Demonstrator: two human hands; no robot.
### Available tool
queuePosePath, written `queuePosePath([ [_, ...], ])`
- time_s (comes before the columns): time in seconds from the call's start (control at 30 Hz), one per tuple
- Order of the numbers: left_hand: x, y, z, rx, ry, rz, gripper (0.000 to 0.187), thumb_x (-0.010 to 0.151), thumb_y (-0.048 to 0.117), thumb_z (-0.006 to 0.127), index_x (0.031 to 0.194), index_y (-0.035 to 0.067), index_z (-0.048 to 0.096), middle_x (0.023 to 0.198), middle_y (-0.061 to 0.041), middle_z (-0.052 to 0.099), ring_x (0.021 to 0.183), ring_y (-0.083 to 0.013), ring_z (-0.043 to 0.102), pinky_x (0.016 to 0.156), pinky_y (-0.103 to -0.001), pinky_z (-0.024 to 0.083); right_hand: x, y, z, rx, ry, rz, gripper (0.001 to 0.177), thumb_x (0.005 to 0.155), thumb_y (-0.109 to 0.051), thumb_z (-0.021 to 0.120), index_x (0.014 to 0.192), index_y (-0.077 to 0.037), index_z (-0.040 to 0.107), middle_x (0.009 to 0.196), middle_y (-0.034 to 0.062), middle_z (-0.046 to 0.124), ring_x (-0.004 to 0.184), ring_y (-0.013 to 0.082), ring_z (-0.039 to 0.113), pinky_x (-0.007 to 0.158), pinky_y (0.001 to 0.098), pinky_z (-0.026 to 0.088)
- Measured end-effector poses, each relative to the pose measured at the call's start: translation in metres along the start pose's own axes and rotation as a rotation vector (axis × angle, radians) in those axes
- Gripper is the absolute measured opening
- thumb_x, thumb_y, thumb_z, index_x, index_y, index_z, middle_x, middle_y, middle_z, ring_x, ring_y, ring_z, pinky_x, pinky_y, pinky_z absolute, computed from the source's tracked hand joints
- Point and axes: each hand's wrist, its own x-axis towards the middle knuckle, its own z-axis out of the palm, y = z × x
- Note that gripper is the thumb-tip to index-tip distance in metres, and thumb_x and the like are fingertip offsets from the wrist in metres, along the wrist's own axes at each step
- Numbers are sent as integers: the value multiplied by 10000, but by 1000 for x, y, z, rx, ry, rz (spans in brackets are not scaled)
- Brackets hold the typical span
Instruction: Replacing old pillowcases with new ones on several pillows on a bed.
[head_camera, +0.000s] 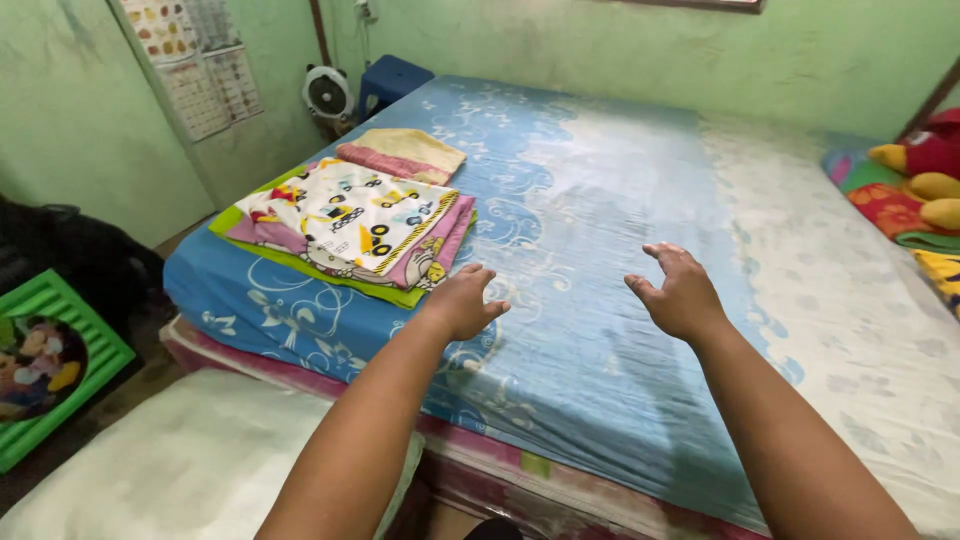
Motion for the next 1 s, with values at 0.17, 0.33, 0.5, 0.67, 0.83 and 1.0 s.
queuePosePath([
  [0.17, -11, -63, -9, -41, 17, -98, 635, 914, 455, 668, 1411, 76, 556, 1490, -141, 534, 1361, -311, 517, 1110, -416, 426, 32, -57, 65, 84, -108, -101, 554, 896, -391, 715, 1326, -49, 648, 1439, 199, 584, 1395, 356, 485, 1130, 444, 393],
  [0.33, -2, -126, -5, -84, 130, -202, 531, 901, 401, 699, 1322, 85, 630, 1381, -131, 618, 1279, -318, 583, 1079, -424, 462, 55, -123, 138, 192, -216, -205, 507, 872, -365, 743, 1285, -76, 681, 1399, 193, 610, 1352, 354, 533, 1108, 435, 436],
  [0.5, 23, -189, 16, 119, 393, -174, 268, 917, 266, 637, 1138, 133, 710, 1220, -116, 666, 1195, -342, 584, 991, -498, 466, 77, -177, 204, 306, -399, -258, 486, 867, -346, 743, 1280, -98, 678, 1423, 174, 590, 1316, 356, 544, 1086, 430, 440],
  [0.67, 46, -213, 11, 218, 334, -298, 267, 917, 279, 624, 1126, 129, 696, 1174, -104, 685, 1124, -333, 626, 947, -507, 466, 99, -199, 264, 359, -407, -399, 541, 852, -329, 732, 1339, -111, 644, 1454, 171, 570, 1353, 359, 523, 1128, 437, 414],
  [0.83, 61, -232, 11, 295, 213, -449, 190, 968, 310, 600, 1007, 183, 736, 1046, -62, 720, 1018, -301, 668, 972, -515, 437, 101, -194, 300, 239, -664, -411, 613, 872, -425, 717, 1410, -167, 579, 1497, 178, 480, 1408, 378, 425, 1157, 455, 346],
  [1.0, 79, -227, -15, 107, 675, -87, 128, 925, 227, 635, 953, 123, 703, 891, -89, 730, 948, -328, 679, 856, -534, 463, 99, -183, 296, 314, -710, -419, 606, 946, -434, 701, 1452, -152, 524, 1547, 181, 442, 1434, 388, 395, 1111, 559, 268],
])
